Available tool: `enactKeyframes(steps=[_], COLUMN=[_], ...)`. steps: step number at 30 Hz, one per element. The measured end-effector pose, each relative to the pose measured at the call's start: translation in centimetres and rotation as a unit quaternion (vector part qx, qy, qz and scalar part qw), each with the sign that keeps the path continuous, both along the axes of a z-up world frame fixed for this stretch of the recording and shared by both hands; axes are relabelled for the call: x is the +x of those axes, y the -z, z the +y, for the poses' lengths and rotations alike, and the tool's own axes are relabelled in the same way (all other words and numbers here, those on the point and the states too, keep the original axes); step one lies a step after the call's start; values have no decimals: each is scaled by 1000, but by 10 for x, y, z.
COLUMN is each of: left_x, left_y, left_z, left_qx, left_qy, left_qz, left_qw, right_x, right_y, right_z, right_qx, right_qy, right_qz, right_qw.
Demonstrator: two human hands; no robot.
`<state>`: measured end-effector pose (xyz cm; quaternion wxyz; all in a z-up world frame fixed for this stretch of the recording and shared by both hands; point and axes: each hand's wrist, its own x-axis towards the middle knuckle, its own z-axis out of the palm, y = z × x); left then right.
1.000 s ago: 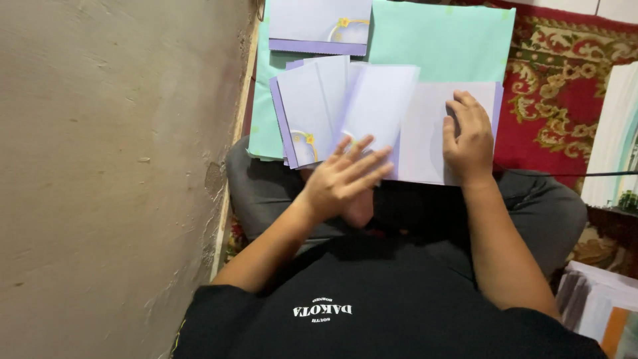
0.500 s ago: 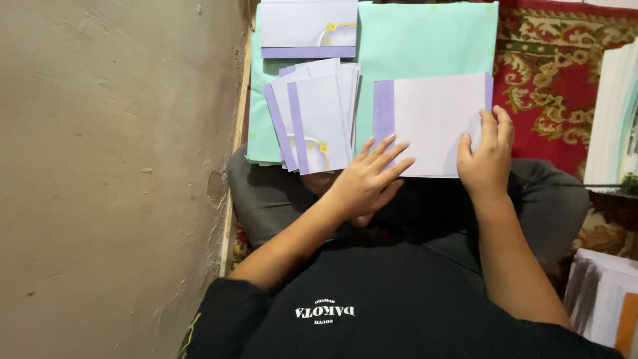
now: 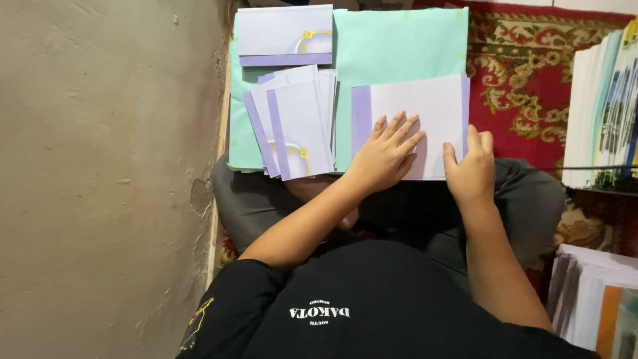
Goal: Folding individual sheets of paper into booklets and stacking them while sitting on the floor.
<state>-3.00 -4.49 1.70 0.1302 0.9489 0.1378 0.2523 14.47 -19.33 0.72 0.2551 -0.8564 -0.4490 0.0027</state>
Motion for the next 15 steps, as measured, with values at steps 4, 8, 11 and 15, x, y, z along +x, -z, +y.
enactKeyframes(steps=[4, 8, 11, 15], left_x=[2, 1, 3, 4], left_y=[4, 9, 9, 13], left_z=[3, 8, 7, 5], left_qx=[8, 11, 8, 6], left_qy=[-5, -16, -28, -31], left_qz=[-5, -17, -28, -36], left_qw=[1000, 1000, 999, 999], right_x=[-7, -1, 0, -5], right_y=[-18, -9, -11, -9], right_z=[6, 7, 8, 10], right_qx=[71, 103, 127, 135], right_qy=[-26, -57, -54, -39], right_qz=[-3, 19, 39, 48], right_qw=[997, 993, 990, 989])
